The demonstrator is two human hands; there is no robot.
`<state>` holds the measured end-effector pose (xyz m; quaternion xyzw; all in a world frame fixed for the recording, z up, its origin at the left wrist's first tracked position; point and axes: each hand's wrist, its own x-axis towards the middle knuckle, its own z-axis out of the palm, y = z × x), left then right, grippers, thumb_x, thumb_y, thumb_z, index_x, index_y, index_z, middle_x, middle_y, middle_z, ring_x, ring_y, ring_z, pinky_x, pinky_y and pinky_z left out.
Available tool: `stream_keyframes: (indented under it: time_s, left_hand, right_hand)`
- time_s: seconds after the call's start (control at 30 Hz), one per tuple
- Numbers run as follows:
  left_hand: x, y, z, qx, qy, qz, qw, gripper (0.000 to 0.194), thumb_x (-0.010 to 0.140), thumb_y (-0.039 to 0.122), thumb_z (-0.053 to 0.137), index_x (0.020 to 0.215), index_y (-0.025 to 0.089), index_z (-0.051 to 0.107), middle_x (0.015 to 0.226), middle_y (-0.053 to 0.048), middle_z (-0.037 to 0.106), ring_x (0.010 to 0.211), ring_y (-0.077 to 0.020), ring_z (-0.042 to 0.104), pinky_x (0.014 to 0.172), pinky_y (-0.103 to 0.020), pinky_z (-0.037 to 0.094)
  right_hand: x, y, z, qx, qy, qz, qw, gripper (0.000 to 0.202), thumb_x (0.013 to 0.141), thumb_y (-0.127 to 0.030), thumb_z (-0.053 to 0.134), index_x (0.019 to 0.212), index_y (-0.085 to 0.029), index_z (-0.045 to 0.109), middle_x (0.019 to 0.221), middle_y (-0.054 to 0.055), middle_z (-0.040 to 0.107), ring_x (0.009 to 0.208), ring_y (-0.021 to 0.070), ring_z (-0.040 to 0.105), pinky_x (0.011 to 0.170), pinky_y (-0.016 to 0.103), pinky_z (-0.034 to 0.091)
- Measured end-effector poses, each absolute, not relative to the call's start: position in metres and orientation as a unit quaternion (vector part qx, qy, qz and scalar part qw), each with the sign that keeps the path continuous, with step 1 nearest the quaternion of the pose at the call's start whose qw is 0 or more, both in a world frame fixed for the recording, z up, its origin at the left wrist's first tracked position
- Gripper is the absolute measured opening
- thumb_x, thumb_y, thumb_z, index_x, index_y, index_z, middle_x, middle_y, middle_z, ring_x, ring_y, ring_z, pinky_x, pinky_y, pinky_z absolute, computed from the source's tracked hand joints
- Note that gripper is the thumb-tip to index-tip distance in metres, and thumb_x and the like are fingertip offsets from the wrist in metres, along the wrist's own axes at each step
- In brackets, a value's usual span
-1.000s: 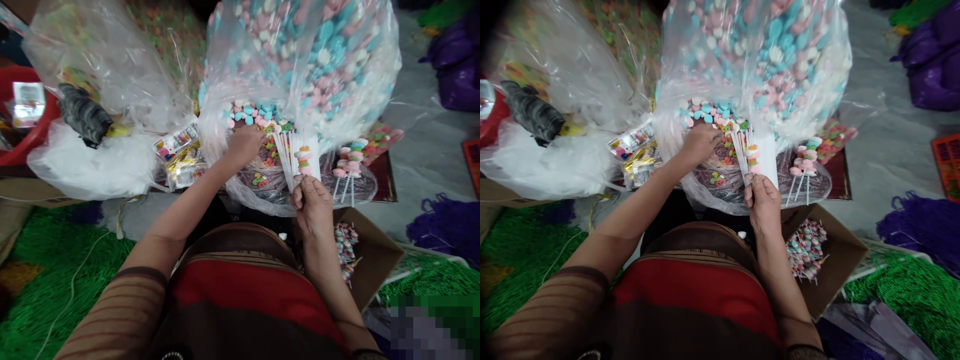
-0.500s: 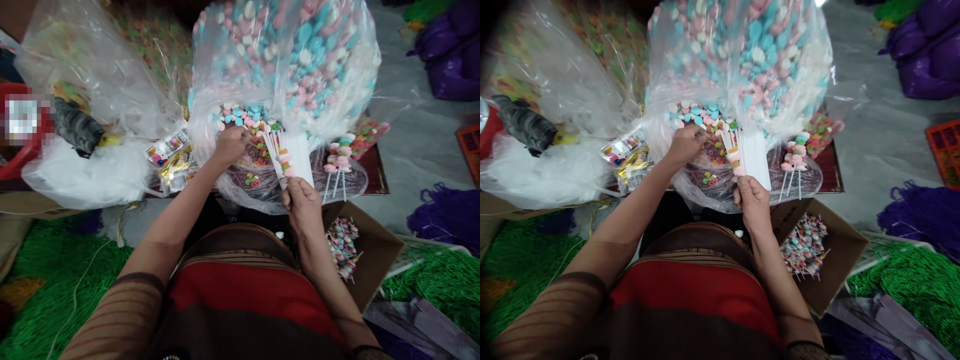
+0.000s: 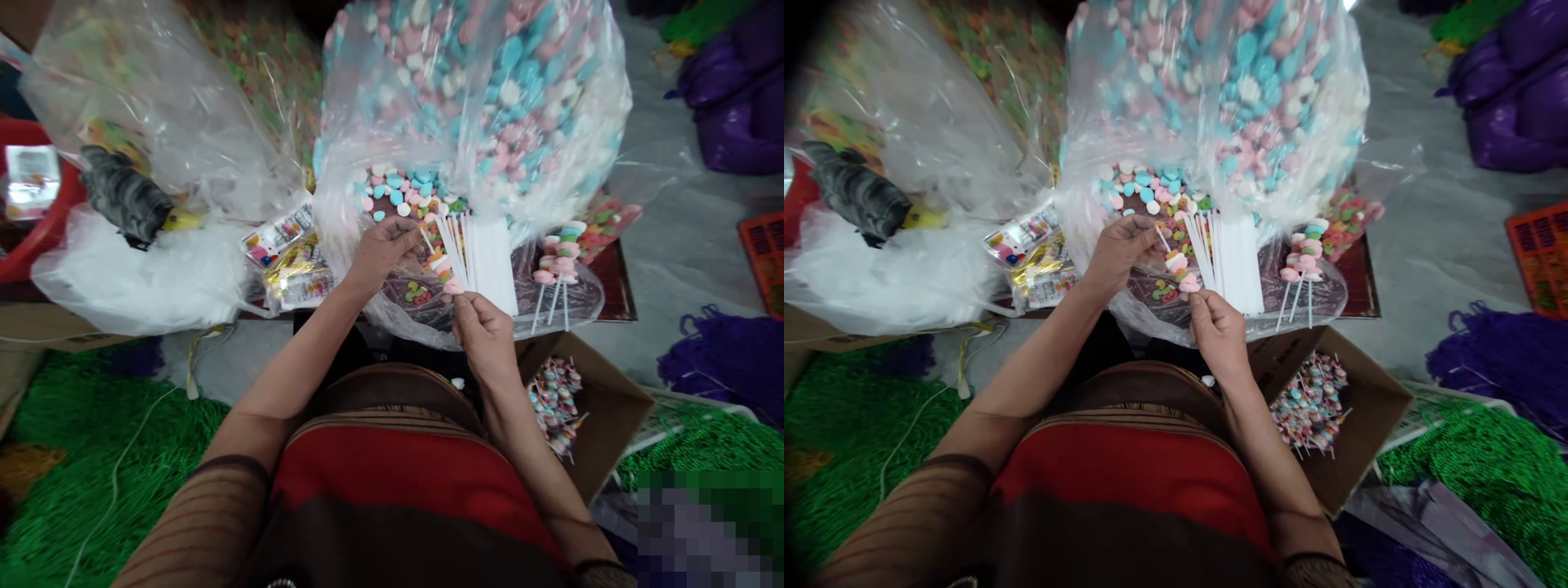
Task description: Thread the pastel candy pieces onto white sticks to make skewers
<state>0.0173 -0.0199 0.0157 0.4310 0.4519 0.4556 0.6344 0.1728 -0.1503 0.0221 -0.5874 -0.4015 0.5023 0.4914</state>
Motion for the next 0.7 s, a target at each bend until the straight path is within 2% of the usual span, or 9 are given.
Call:
stream_keyframes:
  time_s: [0.23, 0.43, 0.5, 0.6, 0.7]
  left_hand:
    - [0.017, -0.021, 0.012, 0.453, 0.498, 0.418, 0.609, 0.010, 0.096, 0.017, 0.067, 0.091, 0.021, 0.059, 0.074, 0.005, 0.067, 0.064, -0.0076, 0.065, 0.060, -0.021, 0.053]
    - [0.015, -0.025, 0.014, 0.538, 0.475, 0.414, 0.561, 0.008, 0.093, 0.019, 0.070, 0.092, 0.021, 0.062, 0.079, 0.004, 0.071, 0.072, -0.0081, 0.068, 0.070, -0.021, 0.056]
    - [0.015, -0.025, 0.017, 0.551, 0.476, 0.410, 0.549, 0.007, 0.097, 0.025, 0.067, 0.094, 0.020, 0.063, 0.079, 0.002, 0.072, 0.072, -0.0086, 0.069, 0.071, -0.021, 0.057]
    - [0.017, -0.027, 0.019, 0.526, 0.484, 0.407, 0.568, 0.024, 0.104, 0.041, 0.057, 0.094, 0.020, 0.063, 0.079, -0.001, 0.074, 0.071, -0.0102, 0.069, 0.072, -0.024, 0.057]
    - [0.023, -0.032, 0.018, 0.479, 0.458, 0.406, 0.629, 0.030, 0.100, 0.047, 0.063, 0.089, 0.018, 0.063, 0.081, -0.002, 0.073, 0.070, -0.0103, 0.067, 0.071, -0.025, 0.056]
  right_hand:
    - [0.175, -0.151, 0.018, -0.587, -0.400, 0.499, 0.497, 0.036, 0.091, -0.055, 0.067, 0.089, -0.019, 0.069, 0.048, -0.010, 0.038, 0.042, 0.0072, 0.029, 0.043, 0.023, 0.020]
    - [0.178, -0.151, 0.020, -0.599, -0.421, 0.480, 0.483, 0.035, 0.091, -0.054, 0.068, 0.089, -0.019, 0.071, 0.050, -0.009, 0.038, 0.045, 0.0081, 0.029, 0.044, 0.023, 0.021]
    - [0.178, -0.152, 0.021, -0.597, -0.423, 0.482, 0.482, 0.035, 0.091, -0.054, 0.068, 0.088, -0.020, 0.070, 0.049, -0.009, 0.039, 0.044, 0.0081, 0.030, 0.044, 0.023, 0.022]
    - [0.176, -0.152, 0.023, -0.587, -0.423, 0.493, 0.483, 0.035, 0.091, -0.055, 0.068, 0.090, -0.020, 0.069, 0.049, -0.009, 0.043, 0.043, 0.0082, 0.031, 0.044, 0.023, 0.022]
    - [0.176, -0.152, 0.021, -0.582, -0.430, 0.491, 0.485, 0.038, 0.092, -0.058, 0.068, 0.092, -0.020, 0.069, 0.050, -0.008, 0.047, 0.043, 0.0082, 0.033, 0.044, 0.023, 0.025]
